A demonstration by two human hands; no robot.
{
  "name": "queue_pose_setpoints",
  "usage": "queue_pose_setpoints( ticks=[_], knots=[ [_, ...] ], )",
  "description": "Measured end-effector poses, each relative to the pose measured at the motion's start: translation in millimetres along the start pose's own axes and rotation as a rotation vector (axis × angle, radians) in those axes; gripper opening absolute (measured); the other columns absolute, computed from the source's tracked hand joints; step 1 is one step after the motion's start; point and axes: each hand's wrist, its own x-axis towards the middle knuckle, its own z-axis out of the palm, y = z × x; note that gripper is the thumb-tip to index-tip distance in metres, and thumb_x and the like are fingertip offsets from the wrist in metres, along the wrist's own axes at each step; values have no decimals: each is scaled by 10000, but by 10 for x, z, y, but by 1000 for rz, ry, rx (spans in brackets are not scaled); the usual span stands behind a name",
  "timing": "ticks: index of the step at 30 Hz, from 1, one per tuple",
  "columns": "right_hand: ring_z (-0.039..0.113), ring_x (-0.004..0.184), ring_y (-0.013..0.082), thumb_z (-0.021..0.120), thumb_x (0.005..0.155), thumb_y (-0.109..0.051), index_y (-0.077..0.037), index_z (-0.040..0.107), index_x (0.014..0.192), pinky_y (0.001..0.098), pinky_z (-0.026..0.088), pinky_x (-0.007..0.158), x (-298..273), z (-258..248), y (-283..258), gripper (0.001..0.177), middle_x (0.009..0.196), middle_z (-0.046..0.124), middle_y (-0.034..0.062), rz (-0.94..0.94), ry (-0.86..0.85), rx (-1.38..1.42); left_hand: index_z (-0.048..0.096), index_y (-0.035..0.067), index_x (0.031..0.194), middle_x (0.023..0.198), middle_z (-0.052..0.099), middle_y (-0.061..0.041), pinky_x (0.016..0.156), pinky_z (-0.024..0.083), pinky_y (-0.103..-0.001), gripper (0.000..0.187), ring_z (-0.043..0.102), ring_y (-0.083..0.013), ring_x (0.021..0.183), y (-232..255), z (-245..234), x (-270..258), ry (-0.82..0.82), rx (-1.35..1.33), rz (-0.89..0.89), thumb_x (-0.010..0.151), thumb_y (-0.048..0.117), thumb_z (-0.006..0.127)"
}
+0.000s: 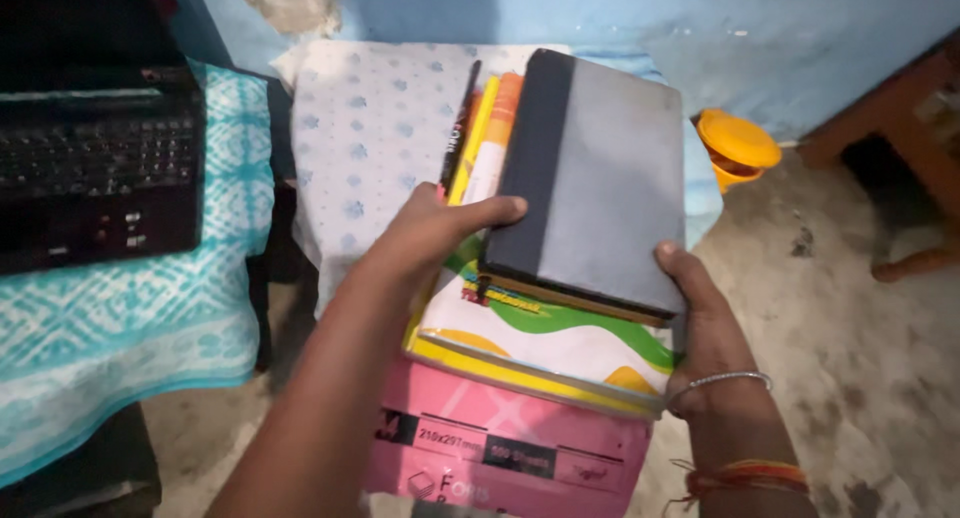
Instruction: The person moves a potted plant, a pen holder, and books on a surface, then crumples a piece of paper and throws it into a yellow bin. They then proceed to wipe a white patterned surface with a cloth.
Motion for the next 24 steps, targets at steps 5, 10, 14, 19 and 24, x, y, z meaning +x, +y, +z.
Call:
queue_pose_setpoints(
  ticks=[5,10,14,19,24],
  knots=[
    [702,1056,337,717,784,-395,-27,601,1337,458,588,925,-542,27,423,674,1228,724,182,20,28,7,552,-65,1255,1073,732,-194,767,644,-408,720,756,-279,927,-163,-255,-610,30,7,-55,671,226,856],
    [677,999,333,719,776,-444,-54,596,1341,477,577,875,-1259,248,787,698,1183,702,190,16,122,-74,569,-46,1298,1108,737,-180,803,623,-407,759,749,-274,957,-310,-684,-1220,16,53,-76,669,261,862],
    [712,942,326,719,724,-483,-75,620,1331,461,591,838,-1889,532,1163,738,1156,735,180,53,131,-114,552,-39,1332,1149,727,-180,846,613,-416,800,734,-288,1021,-358,-1222,-1776,-24,27,-77,665,284,855],
    [718,927,345,715,737,-471,-74,612,1331,475,600,827,-2590,826,1655,721,1131,736,213,48,150,-140,512,44,1303,1183,702,-164,885,611,-460,752,712,-316,1111,-382,-1734,-2462,23,2,-173,666,263,845],
    [702,899,347,712,747,-484,-56,620,1288,506,594,806,-3092,1055,2031,696,1099,731,196,130,123,-120,640,21,1282,1137,736,-167,838,592,-440,669,723,-312,1008,-472,-2169,-3156,-25,-41,-141,680,257,811]
  ],
)
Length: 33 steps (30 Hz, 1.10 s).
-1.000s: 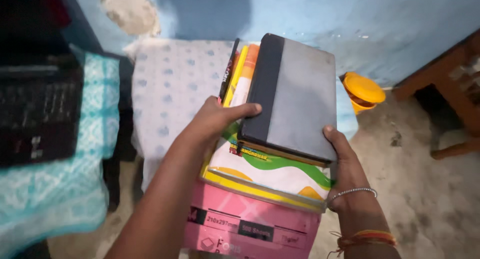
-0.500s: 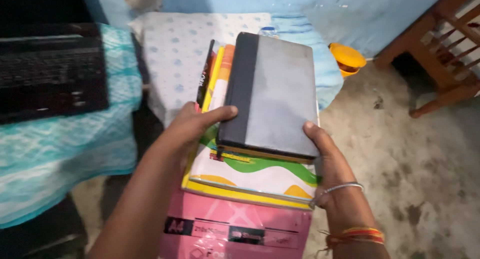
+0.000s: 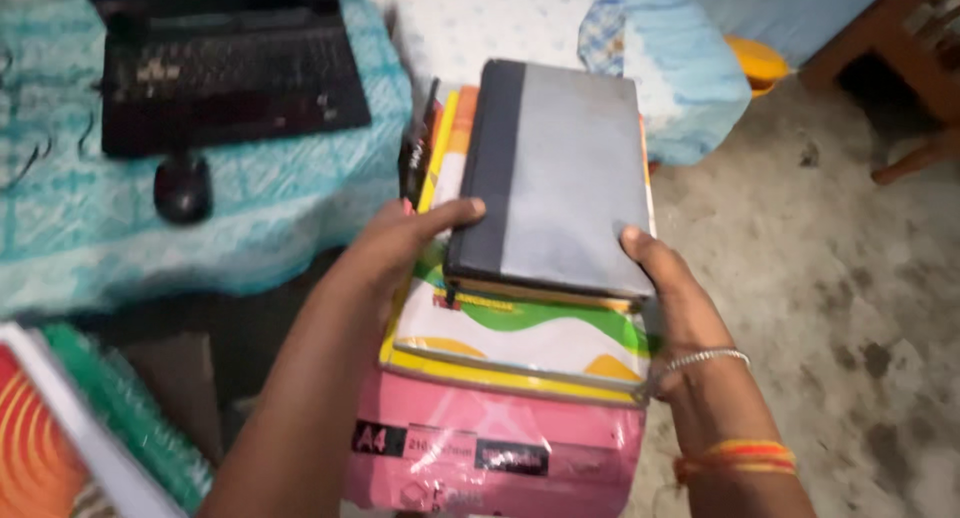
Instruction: The person moves a potted plant, a pen holder, and books on a surface, then crumples a piece of paper and throws it into a yellow bin. They then proceed to wipe a white patterned surface with a cloth.
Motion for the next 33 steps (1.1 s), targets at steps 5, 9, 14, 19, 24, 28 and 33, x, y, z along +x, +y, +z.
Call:
queue_pose_setpoints(
  ticks=[5,9,14,19,24,28,33],
  knots=[
    [702,905,338,709,752,-487,-72,620,1287,494,593,797,-393,163,434,682,1104,730,189,-68,-68,-83,602,27,1306,1155,749,-161,858,606,-424,664,750,-282,1000,-79,-371,-624,65,-38,26,711,242,805],
    [704,912,336,708,755,-487,-74,613,1288,493,595,793,-745,259,699,681,1109,725,188,-82,-112,-137,598,63,1312,1135,752,-142,849,608,-425,675,748,-280,993,-175,-596,-1171,132,-30,48,694,240,802],
    [705,922,334,707,758,-486,-77,604,1289,492,597,788,-1333,408,1009,678,1116,719,186,-99,-167,-137,653,11,1292,1097,770,-170,828,610,-418,671,759,-294,949,-367,-877,-1880,153,0,66,696,277,807],
    [707,931,332,705,762,-486,-79,595,1290,491,599,782,-1968,546,1322,676,1122,713,184,-99,-192,-164,653,15,1271,1075,776,-141,781,620,-396,631,767,-271,925,-499,-1202,-2473,236,18,88,725,277,831],
    [703,939,330,705,759,-467,-68,583,1301,481,602,774,-2201,749,1777,684,1126,704,192,-88,-293,-213,614,19,1272,1028,743,-175,705,642,-471,639,745,-327,877,-733,-1634,-3079,265,-107,47,717,285,788],
    [733,969,311,716,809,-420,7,602,1275,446,624,794,-2232,1182,2162,642,1131,732,207,-159,-480,-265,565,29,1333,1151,745,-159,834,610,-390,694,744,-282,1022,-840,-2096,-3462,404,-129,135,731,271,811],
    [695,976,318,690,832,-388,-28,534,1281,497,603,806,-2334,1885,2583,596,1153,659,185,-54,-461,-413,509,35,1353,1177,704,-202,824,623,-482,705,717,-334,1044,-971,-2790,-3785,578,-254,59,742,265,778]
  ],
)
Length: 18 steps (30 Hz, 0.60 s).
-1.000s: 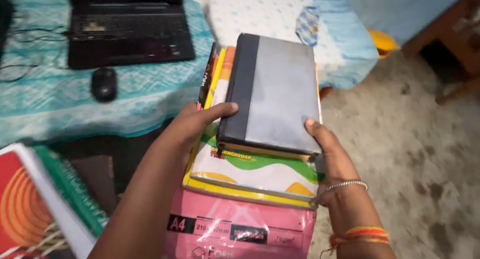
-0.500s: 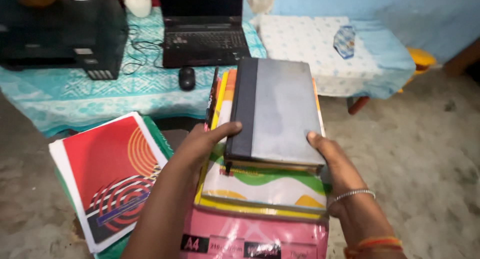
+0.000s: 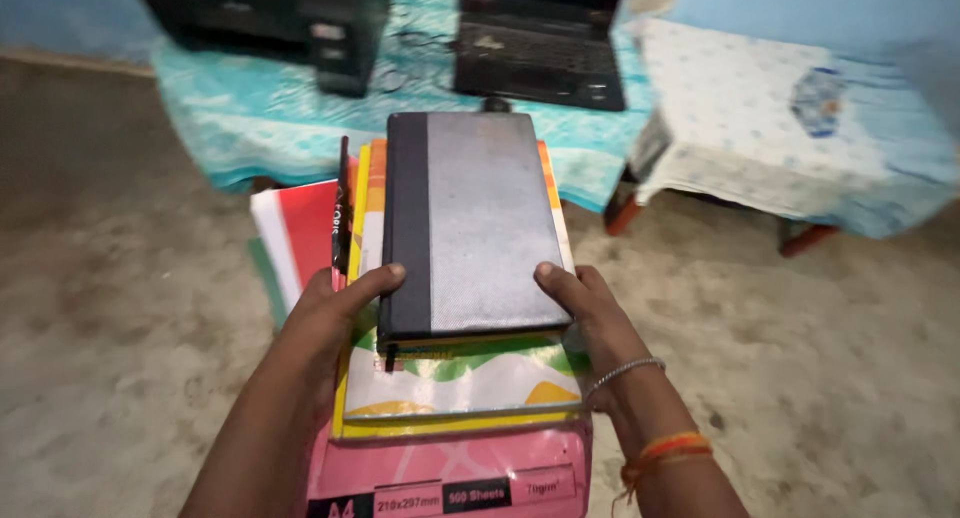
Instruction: The person moves a potted plant, a pen holder, and books on a surface, then crumples a piece of paper and throws it into a yellow bin. They then proceed to wipe a white patterned surface with a cloth.
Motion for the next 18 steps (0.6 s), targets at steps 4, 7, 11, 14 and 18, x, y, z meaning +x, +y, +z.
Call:
queue_pose_setpoints(
  ticks=[4,7,11,14,18],
  knots=[
    [702,1020,328,676,827,-377,-45,510,1310,492,608,838,357,568,82,610,1189,656,187,41,-146,-22,499,60,1360,1195,703,-151,862,613,-470,726,700,-285,1085,-100,-570,315,83,-49,89,717,237,786],
    [705,1051,308,679,814,-361,-68,508,1341,464,612,876,684,814,167,627,1220,660,159,25,-267,-31,575,42,1354,1188,747,-138,949,552,-393,721,716,-264,1102,-234,-903,680,121,-13,106,714,263,825],
    [696,1052,296,663,822,-359,-81,509,1381,470,585,881,1062,1103,370,643,1242,661,148,99,-211,-127,629,36,1323,1167,768,-129,980,529,-381,712,722,-251,1090,-392,-1147,1114,177,80,107,691,283,847],
    [686,1035,309,682,825,-375,-134,518,1371,472,580,889,1225,1167,526,619,1207,671,145,185,-194,-106,563,36,1340,1179,749,-124,975,541,-380,789,722,-251,1081,-488,-1255,1252,177,19,119,646,253,870],
    [708,993,342,639,813,-412,-89,569,1347,447,576,879,1376,1087,699,628,1167,725,196,274,-145,-60,474,42,1371,1222,705,-122,985,525,-370,895,690,-236,1119,-472,-1251,1380,235,68,134,623,269,910]
  ],
)
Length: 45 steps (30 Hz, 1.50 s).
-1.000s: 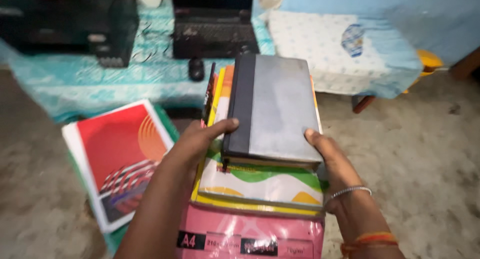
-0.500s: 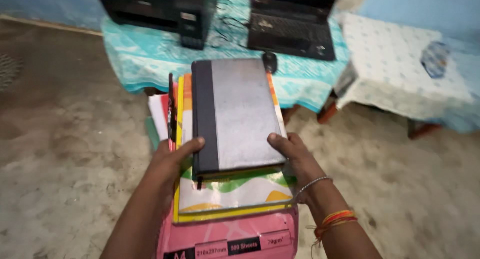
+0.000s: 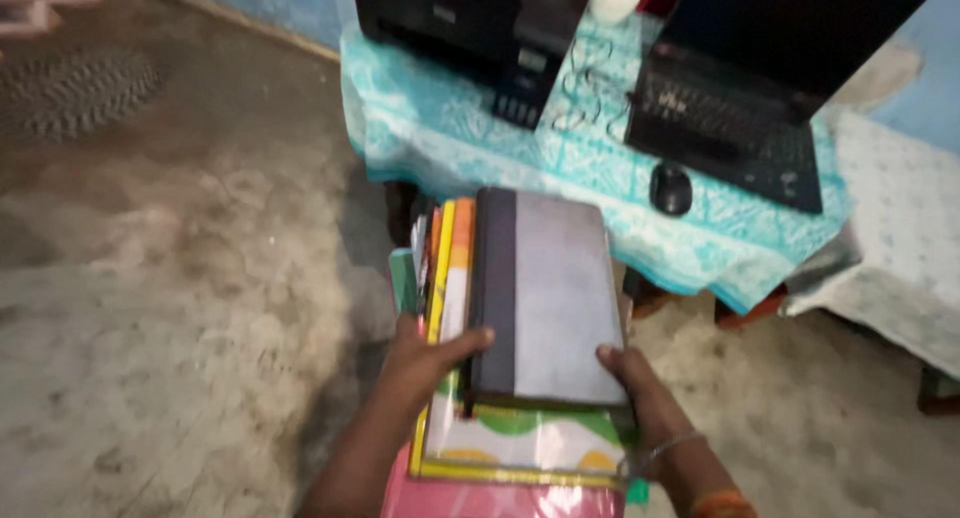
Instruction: The person moves a potted plant, a pen holder, and books on a surface, then crumples a piece of paper and throws it into a yellow bin. They then proceed to wipe a white patterned surface with a cloth.
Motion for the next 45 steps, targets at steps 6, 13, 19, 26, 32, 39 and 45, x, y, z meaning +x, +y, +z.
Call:
queue_pose_setpoints(
  ticks=[6,13,19,26,32,39,45],
  knots=[
    [686,970,333,661,791,-433,-70,571,1333,460,568,861,137,-47,-69,659,1166,704,196,12,-25,-51,527,32,1347,1213,719,-181,991,545,-409,935,712,-300,1126,45,81,-70,109,125,-45,572,385,913],
    [681,1062,307,682,790,-461,-138,529,1358,433,584,864,189,-61,-188,670,1221,689,155,18,-28,-186,469,30,1434,1401,475,-257,1057,457,-486,1113,478,-421,1307,152,-4,104,125,823,-267,638,658,927],
    [703,1076,285,730,799,-534,-7,510,1401,389,557,899,392,-121,-127,830,1257,706,195,-116,-65,-336,394,-9,1505,1552,435,-248,1126,472,-480,1170,502,-385,1399,183,248,120,356,564,-256,548,482,854],
    [743,1043,365,648,851,-638,131,626,1242,439,580,872,450,-176,-291,863,1154,734,281,-172,75,-914,223,267,1620,1644,184,-256,1130,126,-732,1005,181,-458,1512,-115,696,-76,555,722,104,792,600,685],
    [666,1177,438,604,943,-407,92,512,1383,467,515,1030,193,305,-162,671,1283,666,325,-419,321,-1005,306,404,1584,1675,198,-209,1183,120,-723,949,176,-438,1552,-47,666,-160,530,674,21,775,745,665],
    [109,1511,370,443,937,-394,-93,157,1583,613,78,1146,109,714,131,768,1648,192,176,-1008,506,-1380,295,411,1600,1718,116,-160,1108,132,-805,798,162,-484,1516,-37,725,-151,496,681,198,893,597,615],
    [171,1544,360,455,944,-347,-51,241,1603,589,119,1205,124,682,164,753,1669,231,171,-1075,480,-1303,353,382,1575,1708,100,-172,1054,101,-842,574,144,-470,1540,-73,686,-94,392,968,475,1016,363,486]
  ],
)
